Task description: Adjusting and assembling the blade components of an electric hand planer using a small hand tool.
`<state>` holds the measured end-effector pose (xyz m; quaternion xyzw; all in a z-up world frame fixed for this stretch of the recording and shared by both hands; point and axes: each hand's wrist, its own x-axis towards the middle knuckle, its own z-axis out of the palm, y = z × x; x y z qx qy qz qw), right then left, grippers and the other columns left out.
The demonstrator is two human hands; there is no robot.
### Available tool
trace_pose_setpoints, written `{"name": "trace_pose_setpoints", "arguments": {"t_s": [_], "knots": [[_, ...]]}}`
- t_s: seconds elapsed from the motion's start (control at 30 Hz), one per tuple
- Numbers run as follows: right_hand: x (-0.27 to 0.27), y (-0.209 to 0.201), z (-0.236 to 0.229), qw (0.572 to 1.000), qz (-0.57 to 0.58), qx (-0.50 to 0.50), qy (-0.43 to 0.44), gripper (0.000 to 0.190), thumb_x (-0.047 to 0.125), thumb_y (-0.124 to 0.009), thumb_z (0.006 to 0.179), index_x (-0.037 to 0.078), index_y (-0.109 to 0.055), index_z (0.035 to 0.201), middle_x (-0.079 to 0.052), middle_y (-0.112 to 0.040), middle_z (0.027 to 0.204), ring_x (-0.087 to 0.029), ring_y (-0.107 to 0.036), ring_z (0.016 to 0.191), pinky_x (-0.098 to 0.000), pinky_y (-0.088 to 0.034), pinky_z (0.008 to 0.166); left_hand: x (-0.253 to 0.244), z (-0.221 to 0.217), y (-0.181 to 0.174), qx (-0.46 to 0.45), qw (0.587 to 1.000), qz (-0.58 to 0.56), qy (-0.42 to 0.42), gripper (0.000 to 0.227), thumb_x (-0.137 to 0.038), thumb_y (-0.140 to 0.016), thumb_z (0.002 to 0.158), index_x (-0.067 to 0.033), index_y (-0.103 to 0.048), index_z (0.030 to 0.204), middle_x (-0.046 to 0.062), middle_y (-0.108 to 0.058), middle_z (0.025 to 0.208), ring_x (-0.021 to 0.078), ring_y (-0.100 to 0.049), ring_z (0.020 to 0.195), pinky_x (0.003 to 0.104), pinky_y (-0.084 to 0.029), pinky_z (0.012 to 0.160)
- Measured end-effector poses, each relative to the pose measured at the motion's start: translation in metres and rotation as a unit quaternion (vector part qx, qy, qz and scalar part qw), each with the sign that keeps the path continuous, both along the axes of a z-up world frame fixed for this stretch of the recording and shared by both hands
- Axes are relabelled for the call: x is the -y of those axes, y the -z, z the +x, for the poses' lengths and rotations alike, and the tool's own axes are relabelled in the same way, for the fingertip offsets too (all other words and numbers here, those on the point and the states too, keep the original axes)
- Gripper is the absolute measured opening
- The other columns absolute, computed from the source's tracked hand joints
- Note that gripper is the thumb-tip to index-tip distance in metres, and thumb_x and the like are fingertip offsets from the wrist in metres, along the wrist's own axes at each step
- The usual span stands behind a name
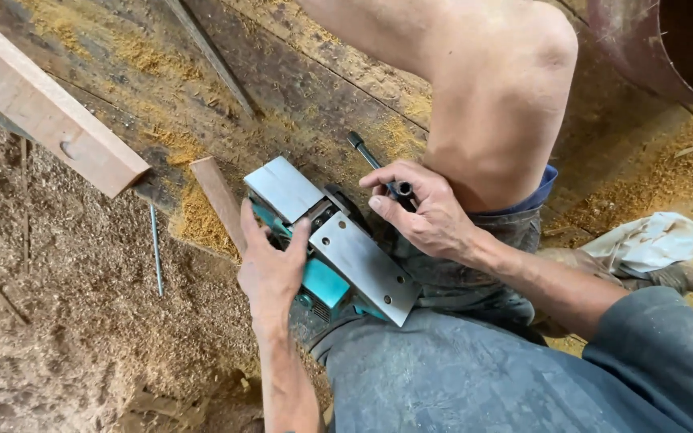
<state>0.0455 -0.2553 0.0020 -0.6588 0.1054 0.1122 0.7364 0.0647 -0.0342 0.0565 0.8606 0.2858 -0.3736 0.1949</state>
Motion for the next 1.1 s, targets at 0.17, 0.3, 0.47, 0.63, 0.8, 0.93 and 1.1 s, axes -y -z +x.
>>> {"name": "trace_pose_setpoints", "arguments": {"t_s": [0.17, 0.3, 0.47, 0.63, 0.8, 0.93, 1.1], "knots": [[-0.012, 0.003, 0.002, 0.997, -0.052, -0.059, -0.006, 0.008, 0.012, -0.079, 0.089, 0.012, -0.077, 0.096, -0.01, -0.063, 0.086, -0.019, -0.062, 0.08, -0.0328, -0.053, 0.076, -0.005, -0.008, 0.008, 0.004, 1.0, 0.011, 0.029, 0.093, -0.051, -0.062, 0.089, -0.0186, -0.015, 0.162, 0.031, -0.059, 0.133, 0.0465, -0.067, 0.106, 0.061, -0.045, 0.1], [-0.06, 0.048, -0.014, 0.981, -0.001, -0.192, 0.04, 0.015, 0.018, -0.082, 0.081, 0.011, -0.075, 0.092, -0.006, -0.062, 0.081, -0.014, -0.057, 0.077, -0.0298, -0.05, 0.073, -0.026, -0.028, 0.029, 0.022, 0.999, -0.018, 0.037, 0.098, -0.052, -0.065, 0.087, -0.0259, -0.007, 0.163, 0.03, -0.052, 0.142, 0.0545, -0.054, 0.126, 0.059, -0.031, 0.107], [-0.079, 0.061, -0.026, 0.973, -0.011, -0.23, -0.005, 0.04, 0.037, -0.089, 0.077, 0.007, -0.064, 0.085, -0.008, -0.057, 0.08, -0.021, -0.059, 0.076, -0.0338, -0.05, 0.071, -0.03, -0.037, 0.027, 0.059, 0.992, -0.115, 0.006, 0.095, -0.044, -0.061, 0.088, -0.0213, -0.009, 0.164, 0.036, -0.041, 0.149, 0.0526, -0.035, 0.144, 0.059, -0.015, 0.11], [-0.087, 0.065, -0.019, 0.978, -0.036, -0.199, -0.046, 0.044, 0.037, -0.094, 0.072, 0.009, -0.064, 0.086, -0.01, -0.051, 0.088, -0.029, -0.06, 0.081, -0.0422, -0.053, 0.076, -0.033, -0.039, 0.033, 0.064, 0.993, -0.098, 0.012, 0.095, -0.042, -0.062, 0.086, -0.0269, -0.009, 0.164, 0.028, -0.042, 0.153, 0.0435, -0.036, 0.147, 0.054, -0.013, 0.111], [-0.094, 0.075, -0.025, 0.982, -0.049, -0.176, -0.045, 0.04, 0.038, -0.087, 0.082, 0.007, -0.063, 0.088, -0.013, -0.049, 0.095, -0.034, -0.059, 0.091, -0.0461, -0.051, 0.083, -0.033, -0.04, 0.032, 0.058, 0.992, -0.111, 0.001, 0.096, -0.049, -0.059, 0.085, -0.0292, -0.007, 0.164, 0.03, -0.04, 0.155, 0.0437, -0.033, 0.149, 0.061, -0.007, 0.113], [-0.094, 0.08, -0.025, 0.989, -0.03, -0.144, -0.03, 0.04, 0.042, -0.086, 0.084, 0.009, -0.063, 0.087, -0.012, -0.05, 0.094, -0.032, -0.059, 0.092, -0.0447, -0.051, 0.085, -0.034, -0.042, 0.037, 0.078, 0.992, -0.097, 0.016, 0.095, -0.049, -0.062, 0.086, -0.0259, -0.011, 0.163, 0.03, -0.045, 0.152, 0.0445, -0.038, 0.146, 0.059, -0.012, 0.111], [-0.085, 0.081, -0.018, 0.993, 0.009, -0.108, 0.053, 0.034, 0.04, -0.065, 0.103, 0.008, -0.063, 0.091, -0.013, -0.053, 0.099, -0.029, -0.058, 0.098, -0.0423, -0.05, 0.092, -0.037, -0.051, 0.049, 0.113, 0.991, -0.06, 0.045, 0.091, -0.053, -0.062, 0.091, -0.0216, -0.016, 0.163, 0.035, -0.053, 0.139, 0.0486, -0.053, 0.132, 0.051, -0.026, 0.1]]}}
